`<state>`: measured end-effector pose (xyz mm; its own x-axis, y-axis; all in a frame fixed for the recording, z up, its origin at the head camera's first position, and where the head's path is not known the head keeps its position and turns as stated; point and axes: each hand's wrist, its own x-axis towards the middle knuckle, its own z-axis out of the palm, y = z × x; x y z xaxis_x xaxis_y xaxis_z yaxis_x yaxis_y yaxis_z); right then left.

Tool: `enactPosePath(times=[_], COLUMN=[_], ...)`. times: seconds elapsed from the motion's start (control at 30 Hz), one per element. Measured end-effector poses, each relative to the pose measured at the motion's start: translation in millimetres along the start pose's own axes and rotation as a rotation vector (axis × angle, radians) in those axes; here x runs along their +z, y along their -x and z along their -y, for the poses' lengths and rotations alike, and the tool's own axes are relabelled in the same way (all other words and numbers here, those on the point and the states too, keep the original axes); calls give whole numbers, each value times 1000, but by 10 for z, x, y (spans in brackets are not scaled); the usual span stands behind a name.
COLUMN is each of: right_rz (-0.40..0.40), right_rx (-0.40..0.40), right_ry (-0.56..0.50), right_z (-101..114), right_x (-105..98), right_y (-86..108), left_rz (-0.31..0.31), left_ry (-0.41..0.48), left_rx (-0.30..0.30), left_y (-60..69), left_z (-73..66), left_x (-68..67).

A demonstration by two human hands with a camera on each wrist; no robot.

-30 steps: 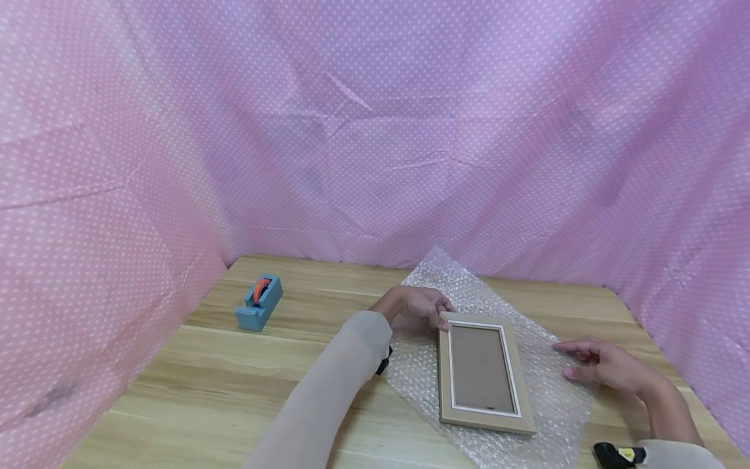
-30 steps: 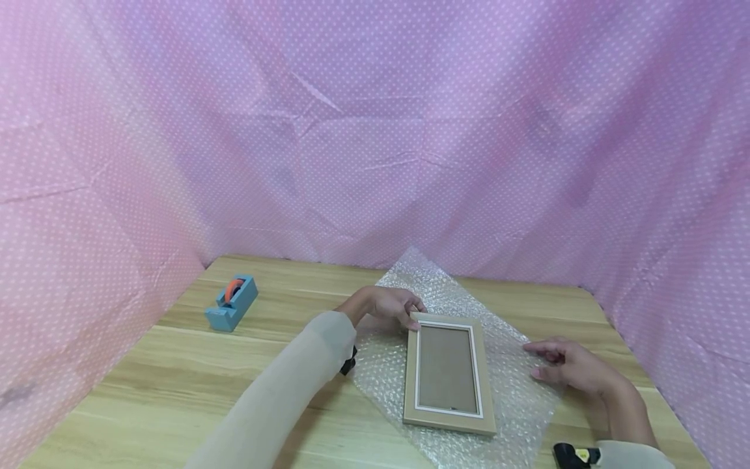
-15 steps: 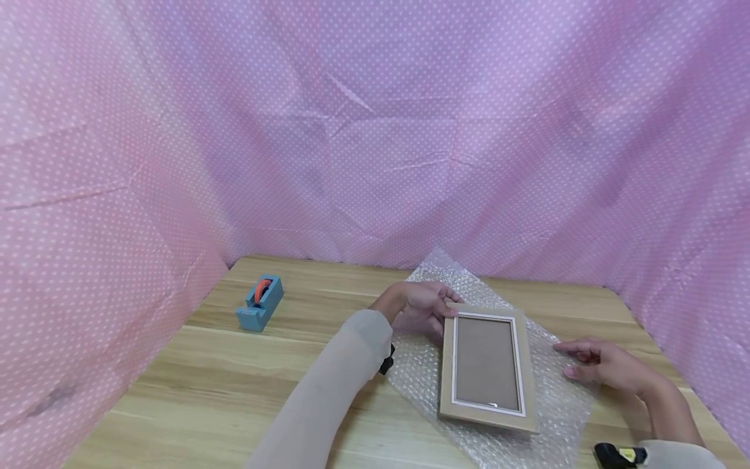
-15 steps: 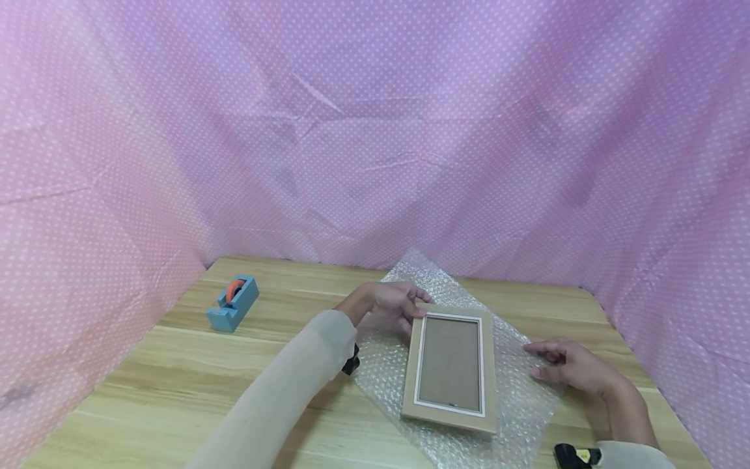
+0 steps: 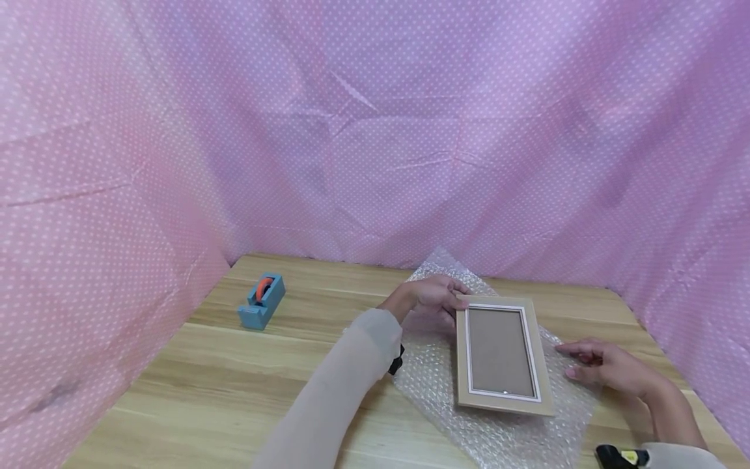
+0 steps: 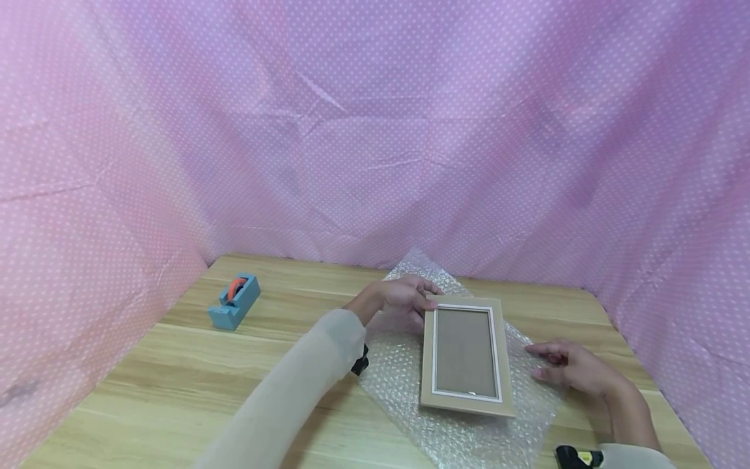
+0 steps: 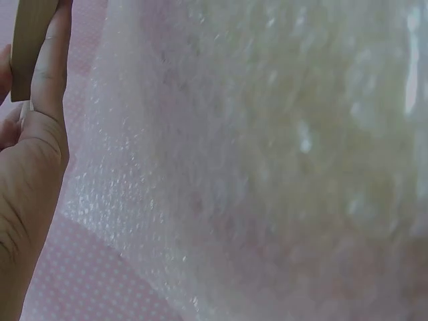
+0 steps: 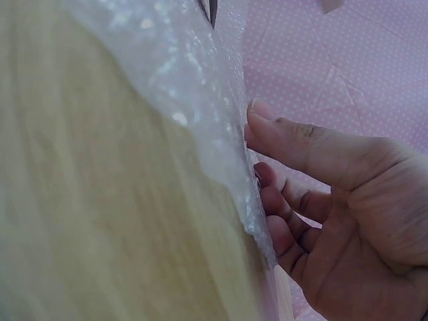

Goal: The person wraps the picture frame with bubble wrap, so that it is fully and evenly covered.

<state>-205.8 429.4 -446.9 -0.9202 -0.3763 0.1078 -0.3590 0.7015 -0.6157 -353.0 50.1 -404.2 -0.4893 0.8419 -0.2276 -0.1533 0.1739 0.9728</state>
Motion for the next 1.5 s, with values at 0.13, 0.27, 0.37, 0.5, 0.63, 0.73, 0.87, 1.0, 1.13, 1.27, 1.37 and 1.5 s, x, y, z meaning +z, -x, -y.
enactPosePath(times=[0.13, 0.27, 0.37, 0.5, 0.63, 0.73, 0.87, 1.0, 1.13, 1.27, 1.37, 1.5], right_rz=[5, 10, 15, 20, 19, 21, 28, 25, 23, 24, 26, 24], right_rx=[11, 15, 15, 17, 11, 15, 25, 17, 22, 31, 28, 12], right_ry=[-1, 3, -1, -11, -10, -6, -7, -6, -6, -7, -9, -12], right_z=[-6, 0, 12, 17, 11, 9, 13, 6, 15, 21, 18, 1], right_x=[-1, -2, -7, -13, -4, -4, -13, -15, -14, -9, -3, 1], right_y=[6, 4, 1, 5, 10, 5, -3, -1, 2, 1, 6, 12], left_rz=[-22, -49, -47, -43, -55, -63, -83, -116, -124, -54, 19, 56], left_ry=[56, 61, 50, 26, 13, 10, -8, -33, -47, -94, -187, -365], left_rx=[-16, -39, -45, -57, -86, -97, -97, -85, -73, -86, -80, -56], left_y=[-59, -87, -88, -104, -118, -112, -84, -51, 47, 138, 151, 124], left_z=[78, 136, 157, 192, 233, 250, 255, 268, 248, 206, 181, 155], left_x=[36, 49, 52, 48, 36, 24, 6, 10, 43, 50, 28, -8])
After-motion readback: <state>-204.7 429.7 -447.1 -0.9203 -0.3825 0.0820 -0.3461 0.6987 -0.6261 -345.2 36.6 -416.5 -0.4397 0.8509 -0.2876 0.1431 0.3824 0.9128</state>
